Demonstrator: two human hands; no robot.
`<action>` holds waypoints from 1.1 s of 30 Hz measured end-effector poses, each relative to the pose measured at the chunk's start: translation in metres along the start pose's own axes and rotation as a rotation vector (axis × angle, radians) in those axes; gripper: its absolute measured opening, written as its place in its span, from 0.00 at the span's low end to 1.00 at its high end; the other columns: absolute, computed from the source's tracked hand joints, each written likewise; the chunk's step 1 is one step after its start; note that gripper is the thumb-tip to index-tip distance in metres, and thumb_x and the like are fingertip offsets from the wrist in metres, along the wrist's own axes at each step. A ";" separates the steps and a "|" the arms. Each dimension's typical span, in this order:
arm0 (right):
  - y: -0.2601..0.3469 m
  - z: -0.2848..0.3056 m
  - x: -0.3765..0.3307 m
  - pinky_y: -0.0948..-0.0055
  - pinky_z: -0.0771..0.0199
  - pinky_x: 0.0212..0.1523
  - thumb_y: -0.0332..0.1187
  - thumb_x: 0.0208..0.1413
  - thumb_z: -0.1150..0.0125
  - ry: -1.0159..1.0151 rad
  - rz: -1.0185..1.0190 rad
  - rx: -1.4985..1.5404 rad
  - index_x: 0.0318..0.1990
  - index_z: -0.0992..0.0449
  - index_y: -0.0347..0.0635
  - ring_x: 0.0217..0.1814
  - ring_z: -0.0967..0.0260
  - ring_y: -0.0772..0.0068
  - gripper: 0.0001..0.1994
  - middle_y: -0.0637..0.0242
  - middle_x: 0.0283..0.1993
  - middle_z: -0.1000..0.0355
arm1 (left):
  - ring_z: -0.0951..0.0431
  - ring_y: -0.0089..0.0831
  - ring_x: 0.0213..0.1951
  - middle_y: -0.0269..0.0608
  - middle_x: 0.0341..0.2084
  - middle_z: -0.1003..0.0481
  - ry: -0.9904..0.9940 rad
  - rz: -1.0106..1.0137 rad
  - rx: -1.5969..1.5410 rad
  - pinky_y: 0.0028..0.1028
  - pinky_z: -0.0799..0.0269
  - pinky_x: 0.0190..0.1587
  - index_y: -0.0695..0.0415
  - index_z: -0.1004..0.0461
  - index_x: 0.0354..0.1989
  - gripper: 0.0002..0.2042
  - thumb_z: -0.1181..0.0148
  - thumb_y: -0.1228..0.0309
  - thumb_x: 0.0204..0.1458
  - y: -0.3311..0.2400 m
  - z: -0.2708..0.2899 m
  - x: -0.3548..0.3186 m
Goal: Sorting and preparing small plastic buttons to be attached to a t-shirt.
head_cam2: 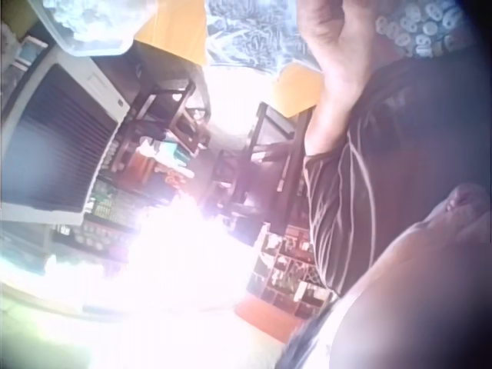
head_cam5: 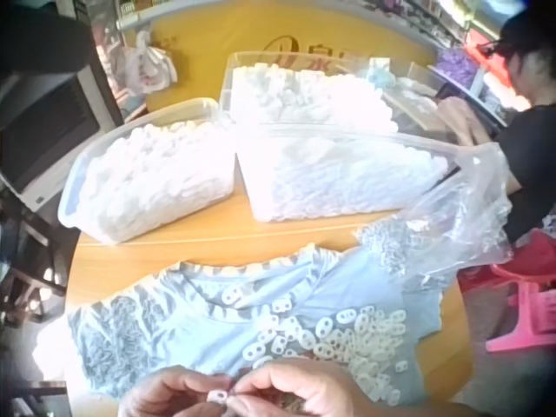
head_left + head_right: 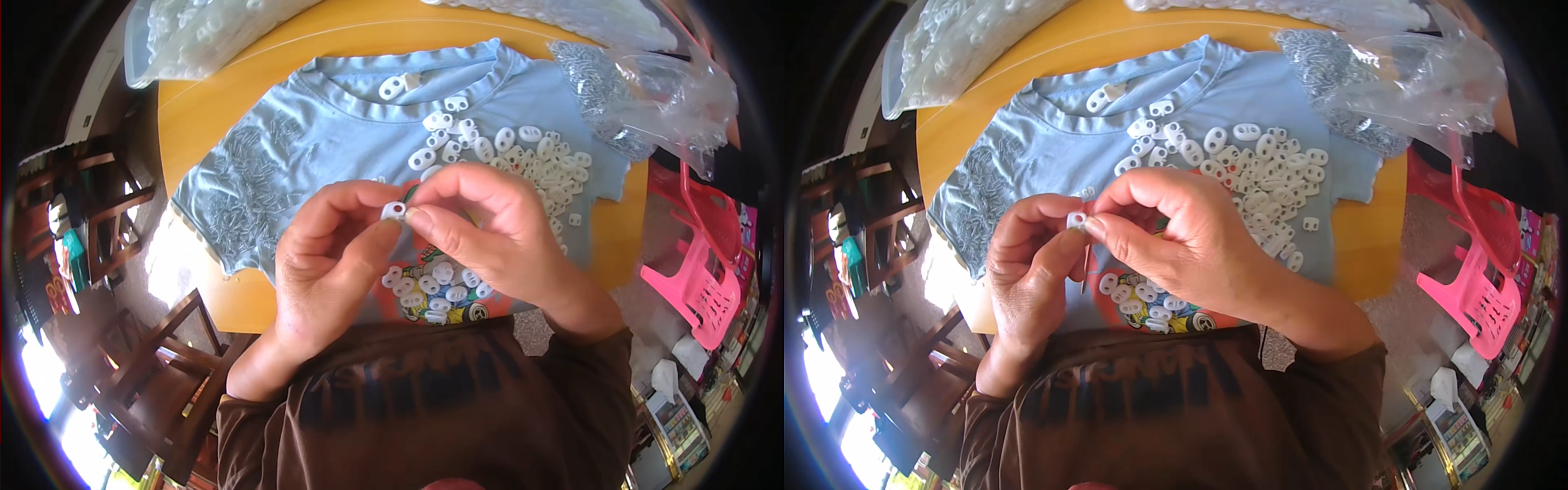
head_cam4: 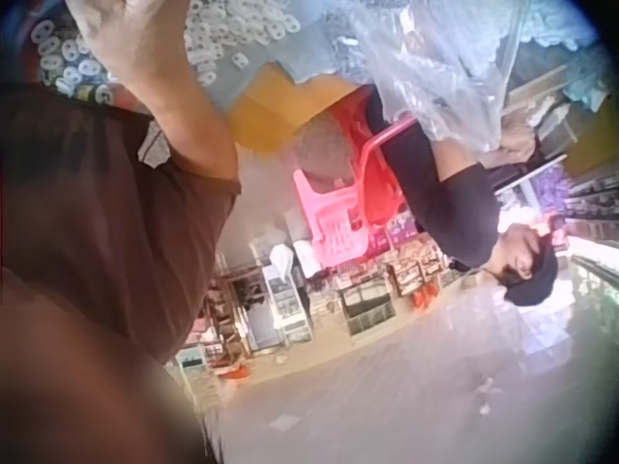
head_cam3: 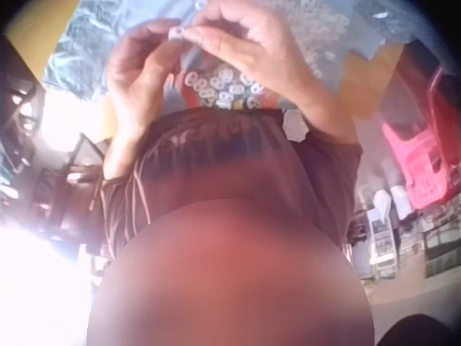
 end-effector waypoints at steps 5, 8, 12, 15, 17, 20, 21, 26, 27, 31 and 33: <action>0.004 -0.002 -0.001 0.87 0.40 0.25 0.28 0.55 0.46 0.014 0.091 -0.065 0.36 0.29 0.34 0.26 0.40 0.88 0.06 0.72 0.26 0.32 | 0.36 0.10 0.25 0.28 0.25 0.31 0.001 -0.014 0.005 0.12 0.40 0.27 0.62 0.33 0.43 0.10 0.49 0.82 0.51 0.001 -0.002 -0.002; 0.001 -0.002 -0.002 0.87 0.40 0.27 0.28 0.56 0.46 0.009 0.019 -0.008 0.35 0.29 0.34 0.27 0.40 0.88 0.06 0.73 0.27 0.32 | 0.36 0.11 0.25 0.28 0.26 0.31 0.001 -0.014 0.025 0.12 0.40 0.27 0.62 0.33 0.43 0.10 0.49 0.82 0.51 0.000 -0.002 -0.002; 0.007 0.007 -0.001 0.89 0.41 0.30 0.26 0.55 0.47 -0.049 0.129 -0.062 0.35 0.30 0.34 0.30 0.41 0.90 0.04 0.74 0.30 0.33 | 0.34 0.12 0.26 0.30 0.27 0.29 -0.040 -0.049 -0.037 0.13 0.37 0.29 0.63 0.33 0.42 0.10 0.49 0.83 0.51 -0.009 0.004 -0.003; 0.016 0.012 -0.003 0.88 0.40 0.32 0.23 0.54 0.47 -0.098 0.169 -0.153 0.35 0.30 0.33 0.31 0.41 0.88 0.03 0.72 0.31 0.33 | 0.34 0.13 0.28 0.31 0.27 0.29 -0.091 -0.160 0.068 0.14 0.37 0.30 0.64 0.33 0.41 0.10 0.49 0.84 0.50 -0.019 0.016 -0.012; 0.023 0.010 -0.002 0.87 0.40 0.33 0.22 0.53 0.47 -0.091 0.257 -0.268 0.35 0.30 0.33 0.31 0.41 0.87 0.03 0.71 0.31 0.33 | 0.35 0.14 0.27 0.33 0.27 0.31 -0.151 -0.248 0.167 0.15 0.38 0.31 0.64 0.32 0.41 0.11 0.47 0.85 0.48 -0.021 0.030 -0.021; 0.043 0.007 -0.006 0.85 0.40 0.35 0.20 0.52 0.47 -0.110 0.380 -0.450 0.36 0.30 0.32 0.32 0.40 0.85 0.04 0.68 0.32 0.34 | 0.35 0.17 0.26 0.34 0.26 0.31 -0.206 -0.289 0.326 0.16 0.38 0.30 0.65 0.31 0.39 0.11 0.45 0.86 0.45 -0.020 0.040 -0.030; 0.051 0.008 -0.009 0.84 0.40 0.35 0.20 0.51 0.47 -0.138 0.412 -0.511 0.36 0.30 0.32 0.32 0.40 0.83 0.05 0.66 0.33 0.34 | 0.35 0.17 0.26 0.34 0.26 0.31 -0.207 -0.287 0.316 0.16 0.38 0.30 0.65 0.31 0.39 0.11 0.45 0.86 0.45 -0.018 0.043 -0.032; 0.070 0.011 -0.016 0.86 0.40 0.33 0.18 0.49 0.46 -0.247 0.396 -0.619 0.36 0.31 0.30 0.32 0.40 0.84 0.06 0.65 0.34 0.34 | 0.33 0.20 0.24 0.35 0.24 0.30 -0.182 -0.403 0.478 0.18 0.39 0.27 0.65 0.29 0.34 0.10 0.44 0.87 0.42 -0.023 0.046 -0.043; 0.070 0.010 -0.014 0.86 0.40 0.33 0.19 0.49 0.46 -0.237 0.373 -0.644 0.36 0.31 0.30 0.32 0.40 0.84 0.06 0.66 0.34 0.34 | 0.33 0.20 0.24 0.35 0.24 0.30 -0.181 -0.401 0.467 0.18 0.39 0.27 0.65 0.29 0.34 0.10 0.44 0.87 0.42 -0.022 0.048 -0.044; 0.063 0.009 -0.002 0.87 0.41 0.34 0.19 0.49 0.45 -0.173 0.340 -0.474 0.37 0.31 0.32 0.33 0.40 0.85 0.07 0.68 0.35 0.34 | 0.34 0.17 0.22 0.33 0.23 0.30 -0.144 -0.233 0.209 0.16 0.39 0.25 0.64 0.31 0.37 0.10 0.47 0.86 0.45 -0.010 0.051 -0.038; 0.063 0.001 0.002 0.87 0.41 0.34 0.18 0.49 0.46 -0.100 0.389 -0.489 0.37 0.32 0.33 0.34 0.40 0.86 0.07 0.69 0.35 0.34 | 0.34 0.13 0.21 0.31 0.23 0.31 -0.111 -0.098 -0.052 0.13 0.40 0.25 0.63 0.33 0.41 0.10 0.49 0.84 0.49 0.004 0.053 -0.032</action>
Point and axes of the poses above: each hand's wrist, its own x-axis towards the middle knuckle, its own z-axis out of the back of the hand, y = z × x, the point moved 10 cm from there along x, towards the middle knuckle
